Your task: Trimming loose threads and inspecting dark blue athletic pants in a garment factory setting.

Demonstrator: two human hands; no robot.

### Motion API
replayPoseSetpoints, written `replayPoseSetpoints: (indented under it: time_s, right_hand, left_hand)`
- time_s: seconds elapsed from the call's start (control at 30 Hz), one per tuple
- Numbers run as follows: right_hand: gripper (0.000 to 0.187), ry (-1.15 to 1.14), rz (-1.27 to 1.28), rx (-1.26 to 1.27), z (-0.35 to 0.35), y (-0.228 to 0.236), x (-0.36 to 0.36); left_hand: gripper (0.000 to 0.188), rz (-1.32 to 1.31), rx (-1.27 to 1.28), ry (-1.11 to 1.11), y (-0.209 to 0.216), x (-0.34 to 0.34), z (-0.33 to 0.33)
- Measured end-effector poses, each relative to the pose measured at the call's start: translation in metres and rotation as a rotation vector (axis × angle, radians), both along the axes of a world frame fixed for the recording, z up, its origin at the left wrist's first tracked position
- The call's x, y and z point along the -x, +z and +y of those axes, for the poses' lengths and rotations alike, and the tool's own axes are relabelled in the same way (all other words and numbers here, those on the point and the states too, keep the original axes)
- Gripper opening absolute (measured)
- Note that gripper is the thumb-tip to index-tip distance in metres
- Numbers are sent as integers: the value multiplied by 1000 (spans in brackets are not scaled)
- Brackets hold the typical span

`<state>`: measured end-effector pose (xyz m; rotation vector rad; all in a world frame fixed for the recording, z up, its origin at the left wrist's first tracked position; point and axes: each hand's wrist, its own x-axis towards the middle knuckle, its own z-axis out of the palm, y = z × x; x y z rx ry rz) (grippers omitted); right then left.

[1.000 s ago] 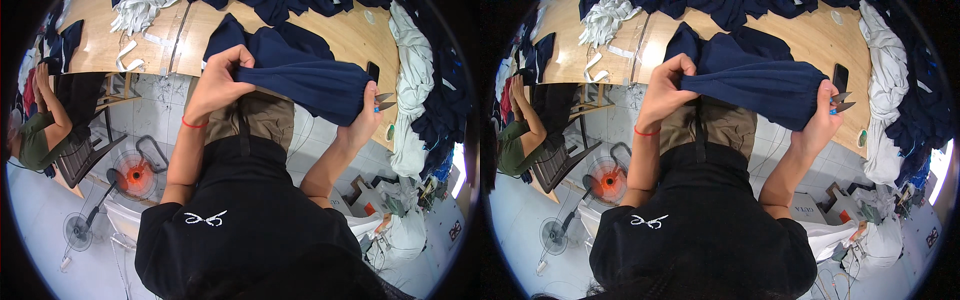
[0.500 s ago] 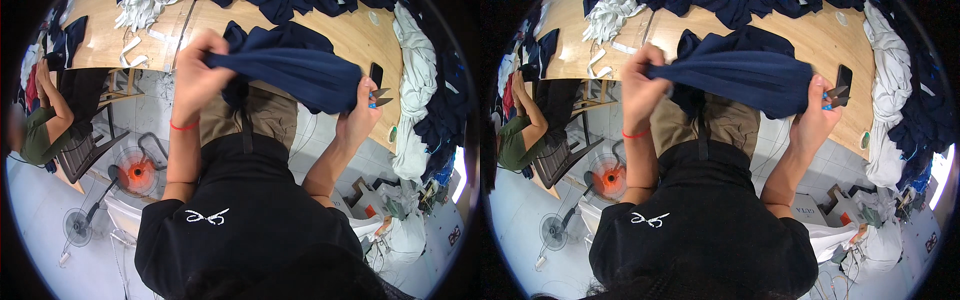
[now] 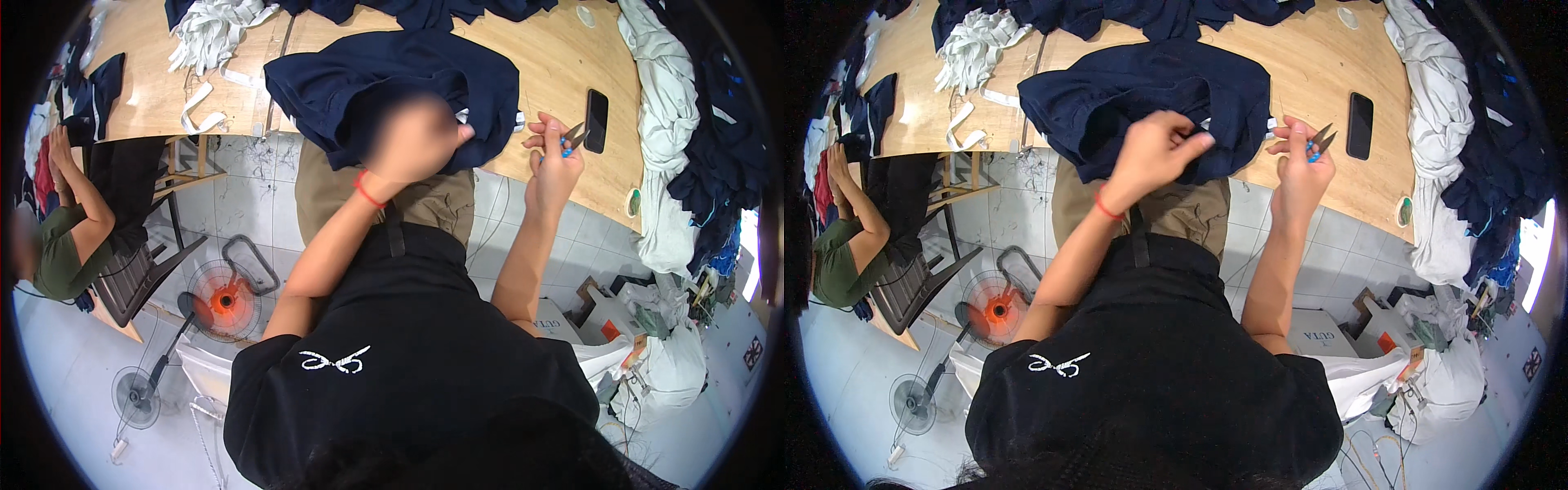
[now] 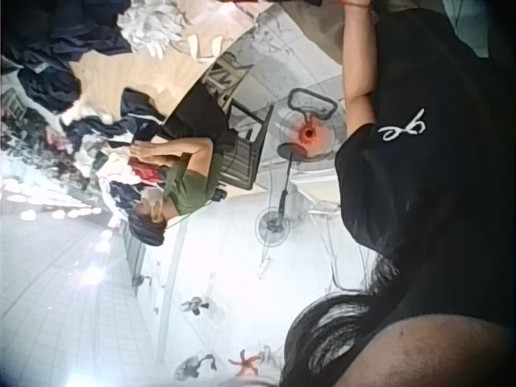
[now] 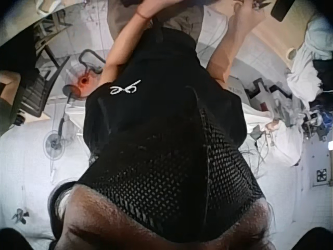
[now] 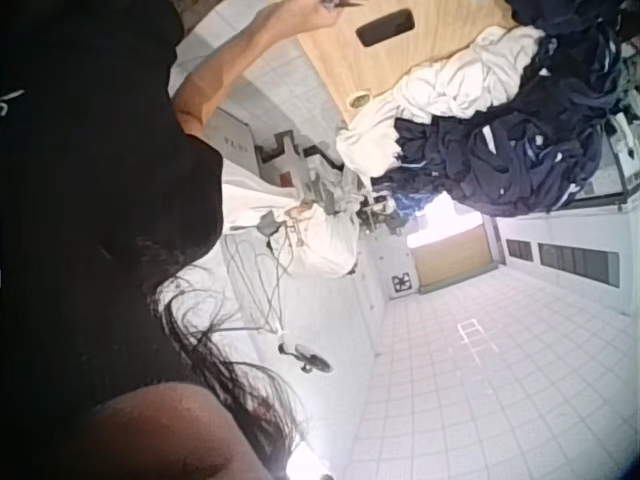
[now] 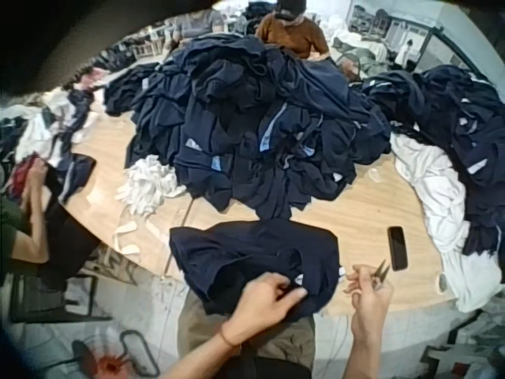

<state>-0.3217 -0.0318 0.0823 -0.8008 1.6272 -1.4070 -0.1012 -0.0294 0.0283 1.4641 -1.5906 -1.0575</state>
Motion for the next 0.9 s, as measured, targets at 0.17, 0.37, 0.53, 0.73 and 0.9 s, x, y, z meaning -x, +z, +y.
replayPoseSetpoints:
  time_s: [0.17, 0.37, 0.53, 0.73, 0.9]
  right_hand:
    - [24, 31, -57, -36, 10, 5, -1]
    - [24, -104, -54, 11, 12, 1, 18]
    - [25, -8, -88, 71, -2, 5, -7]
    - [34, 221, -106, 214, -17, 17, -62]
    - [24, 511, 81, -84, -13, -2, -50]
  left_hand:
    - [24, 326, -185, -32, -23, 22, 8]
    - [54, 1131, -260, 51, 70, -38, 1]
    - [64, 998, -102, 4, 106, -67, 11]
    - [81, 975, -2, 50, 128, -68, 27]
    - [81, 980, 15, 253, 121, -103, 23]
